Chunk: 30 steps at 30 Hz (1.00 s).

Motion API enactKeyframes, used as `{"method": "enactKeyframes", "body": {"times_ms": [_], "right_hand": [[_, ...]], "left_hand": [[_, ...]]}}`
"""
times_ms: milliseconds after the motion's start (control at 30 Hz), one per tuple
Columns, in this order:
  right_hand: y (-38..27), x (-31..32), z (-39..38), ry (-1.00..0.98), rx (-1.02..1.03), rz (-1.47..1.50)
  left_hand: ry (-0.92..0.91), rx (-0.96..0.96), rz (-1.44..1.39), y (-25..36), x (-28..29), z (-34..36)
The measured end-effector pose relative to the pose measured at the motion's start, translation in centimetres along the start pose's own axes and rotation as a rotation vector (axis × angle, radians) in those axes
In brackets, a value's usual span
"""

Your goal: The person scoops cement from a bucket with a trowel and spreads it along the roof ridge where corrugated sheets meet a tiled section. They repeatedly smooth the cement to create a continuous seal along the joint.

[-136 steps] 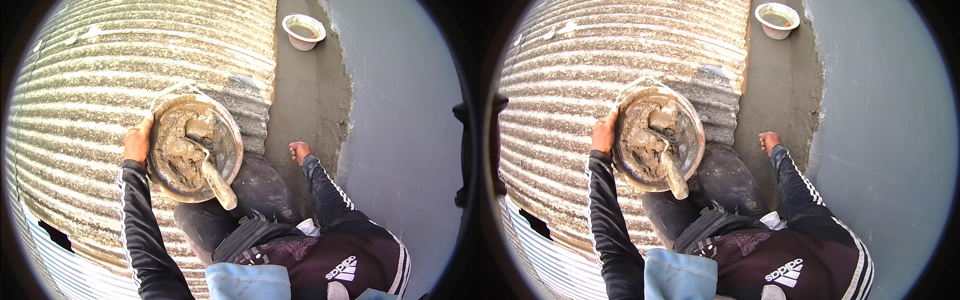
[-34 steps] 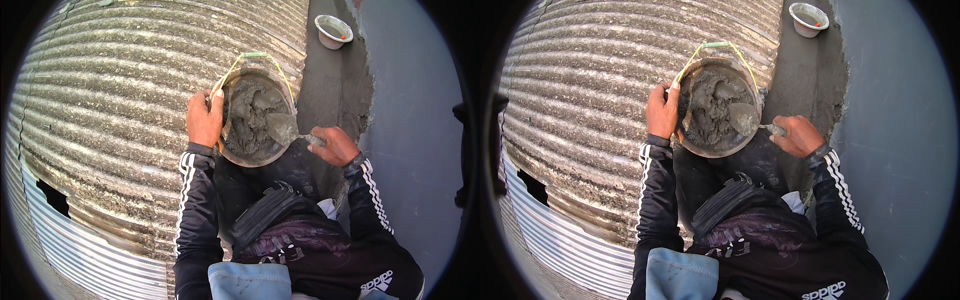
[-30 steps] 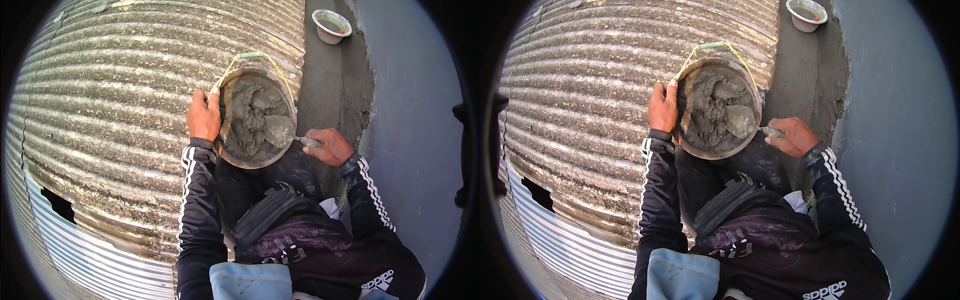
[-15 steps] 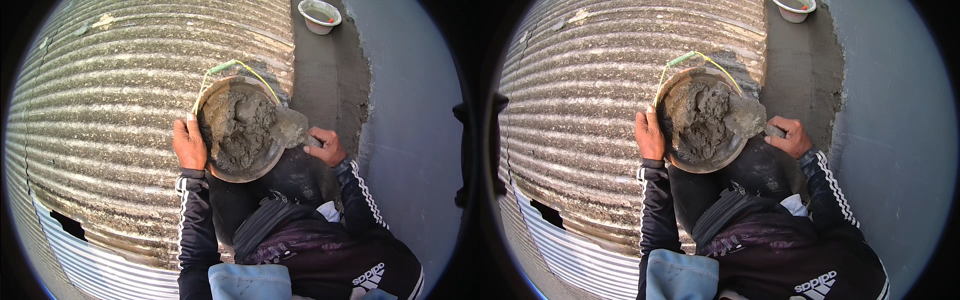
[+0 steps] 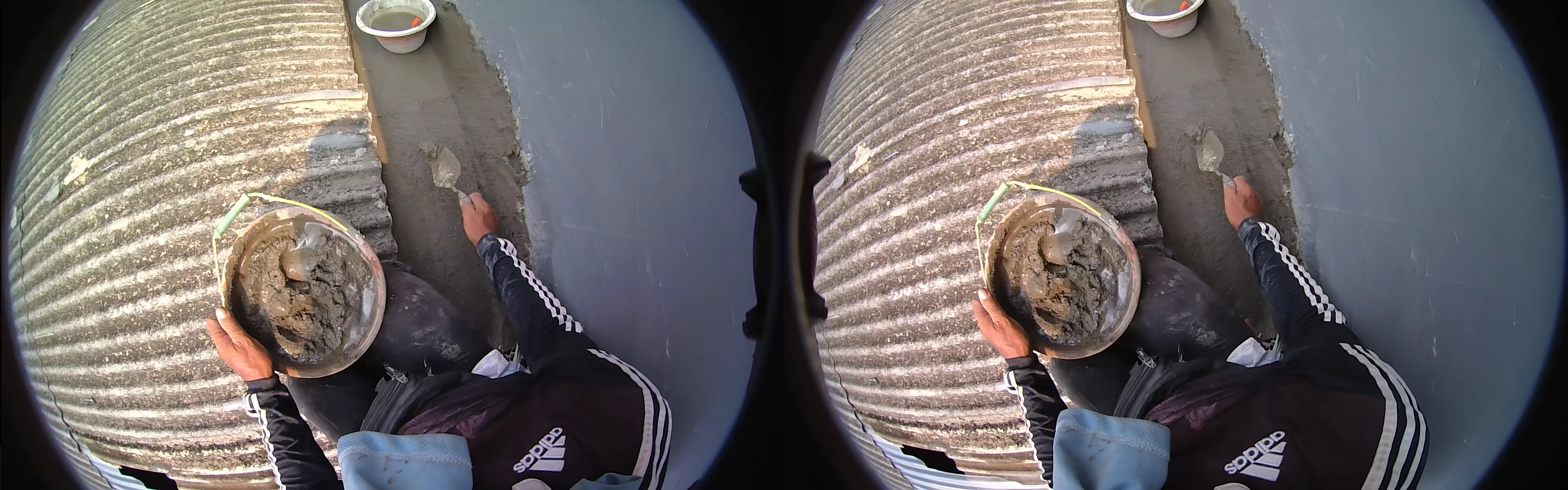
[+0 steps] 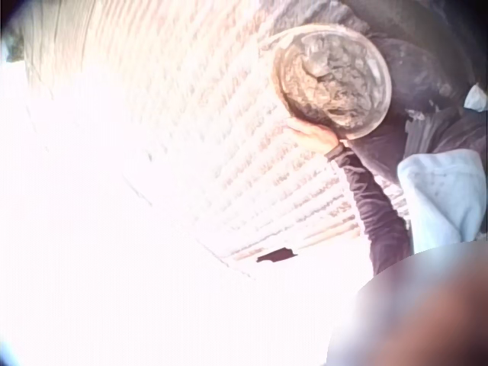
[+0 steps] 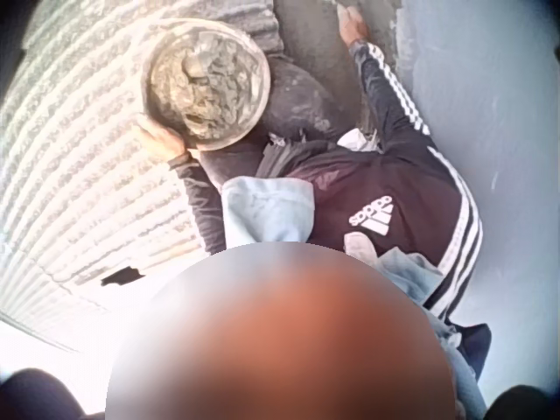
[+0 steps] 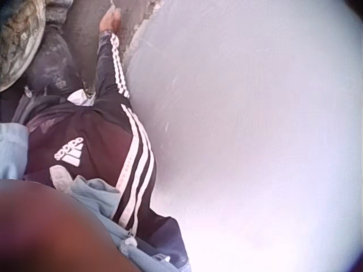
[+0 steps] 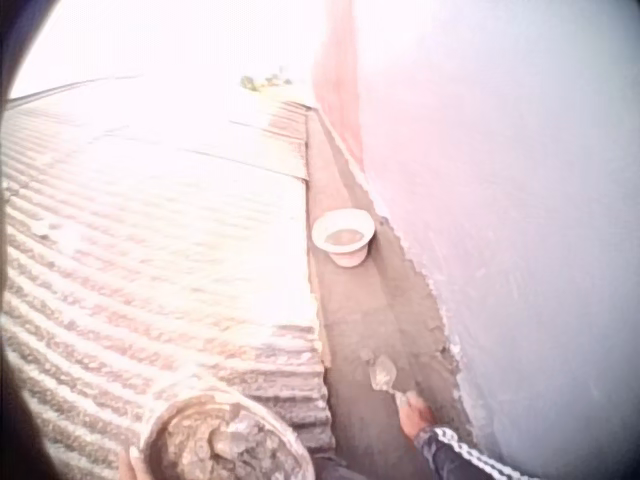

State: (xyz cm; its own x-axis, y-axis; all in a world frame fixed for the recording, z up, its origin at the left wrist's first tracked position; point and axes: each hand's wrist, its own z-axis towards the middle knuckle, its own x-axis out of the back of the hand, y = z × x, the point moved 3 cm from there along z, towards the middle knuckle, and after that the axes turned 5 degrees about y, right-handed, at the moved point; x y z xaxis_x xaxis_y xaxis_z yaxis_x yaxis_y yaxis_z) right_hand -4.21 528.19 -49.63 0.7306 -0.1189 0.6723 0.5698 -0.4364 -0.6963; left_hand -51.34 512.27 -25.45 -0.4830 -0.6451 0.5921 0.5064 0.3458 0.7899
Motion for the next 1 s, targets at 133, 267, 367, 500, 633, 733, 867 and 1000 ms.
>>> {"method": "enactKeyframes", "body": {"times_ms": [133, 267, 367, 500, 633, 733, 867, 1000], "right_hand": [[-1.0, -1.3, 3.5, 0.079, 0.031, -0.265], [-2.3, -3.1, 6.7, 0.025, -0.061, -0.318], [-2.1, -5.1, 8.4, -0.207, -0.170, -0.213], [-1.5, -7.3, 7.9, -0.274, -0.177, -0.313], [-1.3, -7.5, 5.6, -0.305, -0.115, -0.335], [-1.1, -6.3, 5.3, -0.365, -0.058, -0.321], [-1.5, -5.8, 8.5, -0.253, -0.095, -0.216], [-2.0, -7.9, 10.6, -0.390, -0.117, -0.187]], "left_hand": [[0.032, 0.027, -0.085, -0.6, 0.1, 0.1], [0.055, 0.084, -0.042, -1.1, 0.3, 0.1], [0.019, 0.151, -0.069, -1.9, 0.7, 0.3], [0.007, 0.157, -0.099, -2.9, 1.1, 0.4], [0.064, 0.165, -0.098, -3.1, 1.2, 0.5], [0.036, 0.166, -0.142, -2.8, 1.1, 0.5], [0.050, 0.170, -0.123, -2.2, 1.0, 0.4], [0.093, 0.112, -0.122, -1.7, 0.7, 0.1]]}}
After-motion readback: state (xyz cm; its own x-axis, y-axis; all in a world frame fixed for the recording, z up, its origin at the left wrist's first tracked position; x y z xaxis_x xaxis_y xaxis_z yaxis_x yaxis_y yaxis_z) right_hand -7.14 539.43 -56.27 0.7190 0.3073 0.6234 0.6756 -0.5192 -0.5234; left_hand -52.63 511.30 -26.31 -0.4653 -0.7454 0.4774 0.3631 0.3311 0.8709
